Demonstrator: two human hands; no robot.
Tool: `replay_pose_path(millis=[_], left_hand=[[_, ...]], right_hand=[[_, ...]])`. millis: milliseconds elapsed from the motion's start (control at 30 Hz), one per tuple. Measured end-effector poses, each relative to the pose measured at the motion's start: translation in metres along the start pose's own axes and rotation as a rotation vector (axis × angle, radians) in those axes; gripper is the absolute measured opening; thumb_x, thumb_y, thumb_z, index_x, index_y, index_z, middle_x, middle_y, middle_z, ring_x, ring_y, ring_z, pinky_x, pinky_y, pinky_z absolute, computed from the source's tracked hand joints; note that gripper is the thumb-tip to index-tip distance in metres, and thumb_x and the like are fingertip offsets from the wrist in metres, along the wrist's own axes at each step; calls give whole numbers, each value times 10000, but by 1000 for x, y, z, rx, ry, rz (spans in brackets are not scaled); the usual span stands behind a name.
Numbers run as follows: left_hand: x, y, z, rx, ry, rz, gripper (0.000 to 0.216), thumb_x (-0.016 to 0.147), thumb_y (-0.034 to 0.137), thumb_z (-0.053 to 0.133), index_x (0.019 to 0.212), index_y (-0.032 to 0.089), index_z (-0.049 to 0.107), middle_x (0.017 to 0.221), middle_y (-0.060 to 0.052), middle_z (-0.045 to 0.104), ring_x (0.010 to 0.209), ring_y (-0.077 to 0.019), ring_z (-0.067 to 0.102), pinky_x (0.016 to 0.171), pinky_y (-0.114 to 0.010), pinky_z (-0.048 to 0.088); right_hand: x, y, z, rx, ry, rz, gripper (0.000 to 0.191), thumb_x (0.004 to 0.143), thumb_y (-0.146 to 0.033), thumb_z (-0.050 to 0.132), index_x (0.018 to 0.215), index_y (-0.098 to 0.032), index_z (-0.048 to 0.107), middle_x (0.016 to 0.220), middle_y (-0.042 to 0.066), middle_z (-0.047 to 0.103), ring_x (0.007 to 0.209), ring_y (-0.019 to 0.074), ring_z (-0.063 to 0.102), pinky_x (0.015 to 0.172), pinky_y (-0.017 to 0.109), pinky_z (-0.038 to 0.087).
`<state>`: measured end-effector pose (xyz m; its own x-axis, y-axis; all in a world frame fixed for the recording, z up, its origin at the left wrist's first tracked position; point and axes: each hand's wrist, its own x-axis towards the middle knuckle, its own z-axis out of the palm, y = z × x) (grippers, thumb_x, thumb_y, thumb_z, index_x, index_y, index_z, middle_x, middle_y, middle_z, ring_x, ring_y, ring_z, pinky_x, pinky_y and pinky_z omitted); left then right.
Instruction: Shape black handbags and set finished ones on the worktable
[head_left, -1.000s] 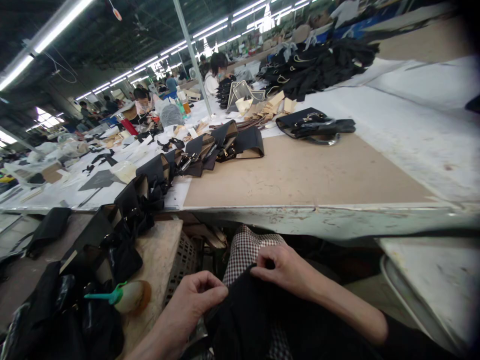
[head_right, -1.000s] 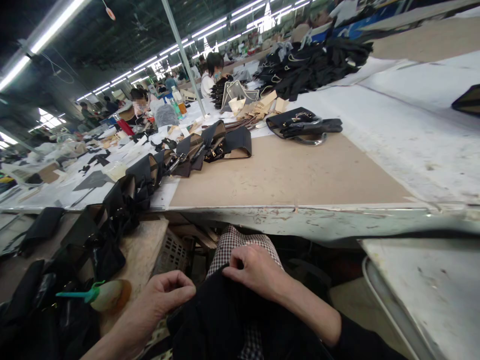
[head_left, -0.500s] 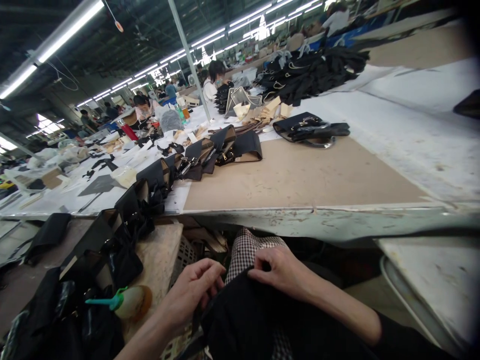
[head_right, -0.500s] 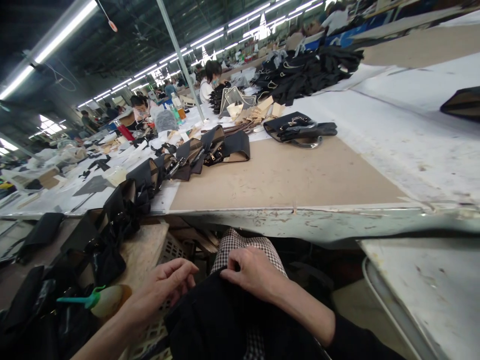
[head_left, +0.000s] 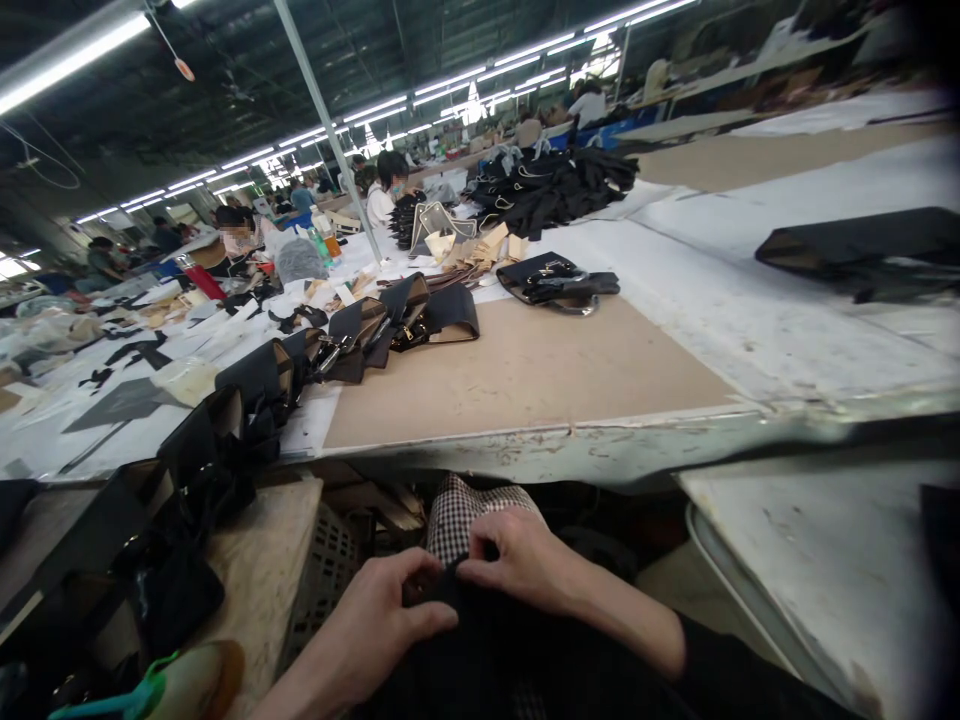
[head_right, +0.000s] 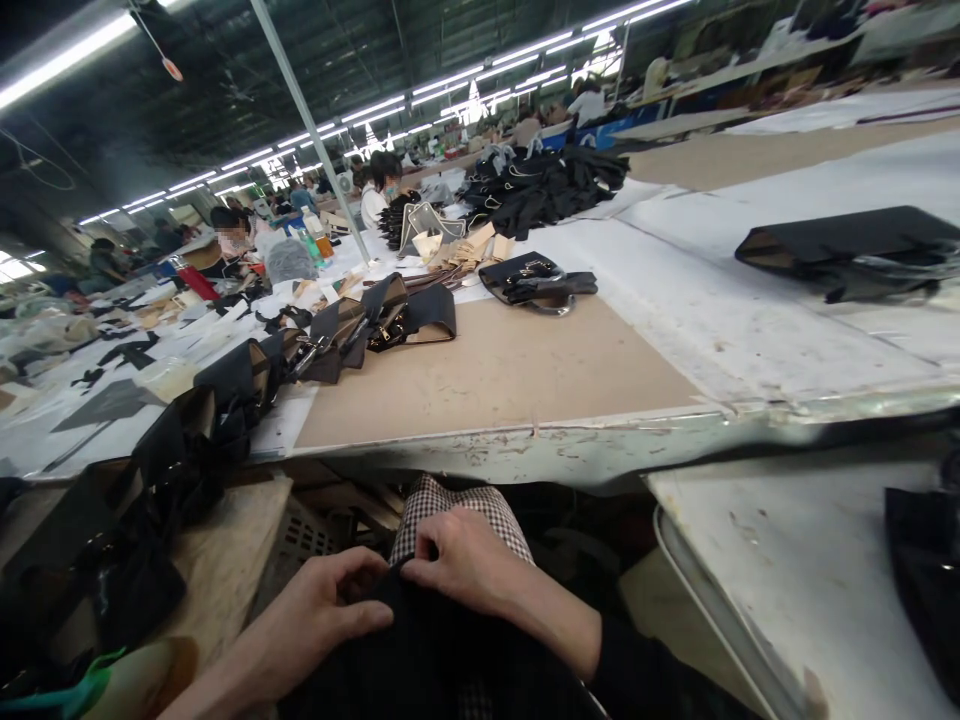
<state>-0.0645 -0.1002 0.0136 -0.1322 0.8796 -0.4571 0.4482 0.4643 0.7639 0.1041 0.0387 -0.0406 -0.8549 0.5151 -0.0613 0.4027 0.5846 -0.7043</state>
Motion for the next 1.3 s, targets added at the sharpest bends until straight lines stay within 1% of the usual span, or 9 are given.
replay_pose_path(millis=[167,367,500,633,733,833,1000,1133,1300], left_hand=[[11,-10,2,-64,-38,-18,172,784,237,696,921,140,734,718,29,605,688,-140,486,621,-246,344],[15,-14,1,-278,-114,-32,205,765,231,727,938,121,714,757,11,636,708,-140,507,648,-247,356],[16,-13,2,-324,-152,-33,212,771,231,734,951,121,712,782,8,644,712,-137,515,661,-248,363],[15,-13,2,-337,-176,-40,224,773,249,740,961,130,711,781,12,643,704,-134,513,661,-249,360],[14,-12,3,-329,-174,-40,232,780,272,740,963,133,711,770,13,638,695,-135,509,658,-252,358],[13,-12,5,-318,-167,-43,246,781,285,742,971,133,710,779,6,643,707,-144,517,662,-257,366],[12,-12,8,-226,-153,2,208,805,274,719,964,139,710,789,10,640,737,-150,520,665,-252,369],[10,-1,6,-56,-150,54,189,842,284,682,991,170,703,839,9,656,787,-170,556,689,-254,382],[23,22,9,234,-142,139,589,712,395,838,1238,240,623,1042,-22,709,948,-259,614,777,-288,412]], right_hand=[[0,4,-6,57,-33,-51,110,814,-254,713,725,-190,716,751,12,746,739,173,649,673,260,373],[1,4,-6,70,-17,11,141,765,-262,739,670,-184,671,680,-4,709,675,162,617,623,257,351],[-1,11,-3,114,26,-18,178,746,-241,772,694,-186,610,696,-25,693,662,146,594,608,244,350],[-5,19,-5,261,-6,-110,146,803,-250,786,890,-212,676,827,-24,750,778,161,667,705,237,424],[-8,21,-8,290,-26,-148,324,807,-287,807,1104,-247,684,876,-22,767,817,177,697,745,246,454],[-9,20,-10,171,-57,-209,330,787,-387,831,1079,-265,739,932,0,770,878,201,699,772,257,457],[-10,17,-7,33,-72,-290,145,888,-390,736,918,-260,793,901,-4,747,877,174,681,751,239,426],[-7,13,-4,61,-93,-230,66,840,-311,788,873,-257,803,839,-34,747,823,153,678,716,224,418],[-1,1,-20,91,-173,-197,89,841,-271,760,908,-238,808,878,-20,773,844,178,701,736,236,460]])
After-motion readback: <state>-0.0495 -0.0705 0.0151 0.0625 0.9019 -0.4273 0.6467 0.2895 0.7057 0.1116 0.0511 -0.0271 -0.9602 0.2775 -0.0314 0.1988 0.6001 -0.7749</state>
